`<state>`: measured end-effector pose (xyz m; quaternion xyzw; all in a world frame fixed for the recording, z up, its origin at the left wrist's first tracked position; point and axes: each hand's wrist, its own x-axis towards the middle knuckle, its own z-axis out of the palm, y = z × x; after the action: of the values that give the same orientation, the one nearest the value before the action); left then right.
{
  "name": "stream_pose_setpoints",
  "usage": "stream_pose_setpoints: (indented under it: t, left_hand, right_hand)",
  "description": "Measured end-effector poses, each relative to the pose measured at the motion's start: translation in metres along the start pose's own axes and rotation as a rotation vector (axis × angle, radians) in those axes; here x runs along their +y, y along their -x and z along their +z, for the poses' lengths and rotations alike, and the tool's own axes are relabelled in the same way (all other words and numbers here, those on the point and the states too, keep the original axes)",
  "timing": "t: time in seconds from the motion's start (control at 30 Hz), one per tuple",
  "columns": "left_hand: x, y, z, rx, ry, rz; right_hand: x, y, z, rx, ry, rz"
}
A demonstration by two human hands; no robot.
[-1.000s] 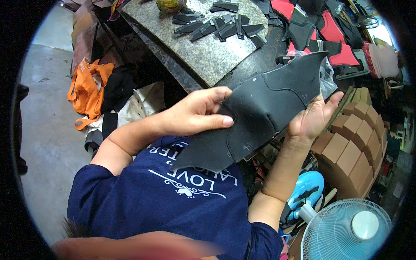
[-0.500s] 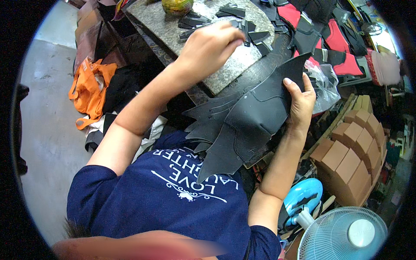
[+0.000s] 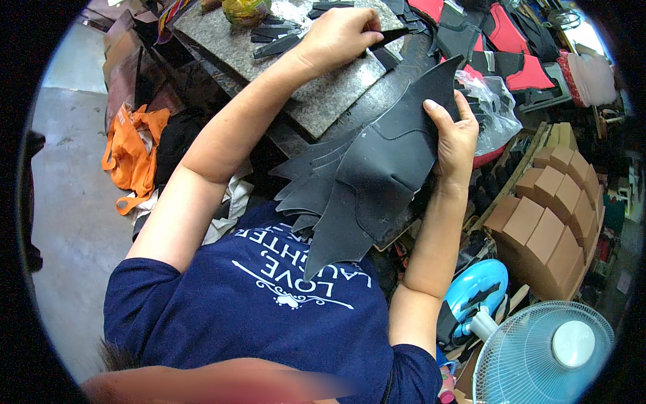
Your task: The person repeatedly picks up black rubber shoe parts and small black strips, aligns them, and presses them together by hand. They occasionally reach for a small yellow container on the table, then continue pressing the parts together. The work is performed at a cluttered table with many similar parts and cardboard boxes nearby.
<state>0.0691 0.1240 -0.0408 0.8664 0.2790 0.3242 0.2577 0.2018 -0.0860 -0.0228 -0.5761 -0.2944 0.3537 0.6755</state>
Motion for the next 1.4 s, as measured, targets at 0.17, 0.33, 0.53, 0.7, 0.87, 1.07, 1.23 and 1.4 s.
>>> stream_pose_setpoints:
  t: [0.17, 0.33, 0.53, 0.7, 0.87, 1.07, 1.23, 1.4]
  left_hand:
    - [0.006, 0.006, -0.008, -0.132, 0.682, -0.210]
    - [0.029, 0.031, -0.009, -0.151, 0.796, -0.215]
    - [0.042, 0.033, -0.013, -0.150, 0.828, -0.291]
    - [0.046, 0.034, -0.014, -0.177, 0.749, -0.262]
    - [0.050, 0.036, -0.014, -0.177, 0.732, -0.245]
    - [0.050, 0.035, -0.010, -0.193, 0.775, -0.281]
    - [0.049, 0.038, -0.007, -0.175, 0.805, -0.241]
    - [0.049, 0.041, -0.011, -0.236, 0.790, -0.228]
  right_hand:
    - [-0.003, 0.000, 0.005, 0.006, 0.023, 0.044]
    - [-0.008, 0.001, 0.012, -0.018, 0.036, 0.050]
    - [-0.012, 0.001, 0.019, -0.091, 0.015, 0.026]
    - [-0.012, 0.000, 0.022, -0.088, 0.054, 0.044]
    - [-0.010, -0.001, 0.022, -0.112, 0.049, 0.042]
    - [-0.011, -0.001, 0.022, -0.106, 0.061, 0.069]
    - [-0.012, -0.001, 0.022, -0.092, 0.068, 0.087]
    - [-0.012, -0.001, 0.022, -0.096, 0.084, 0.082]
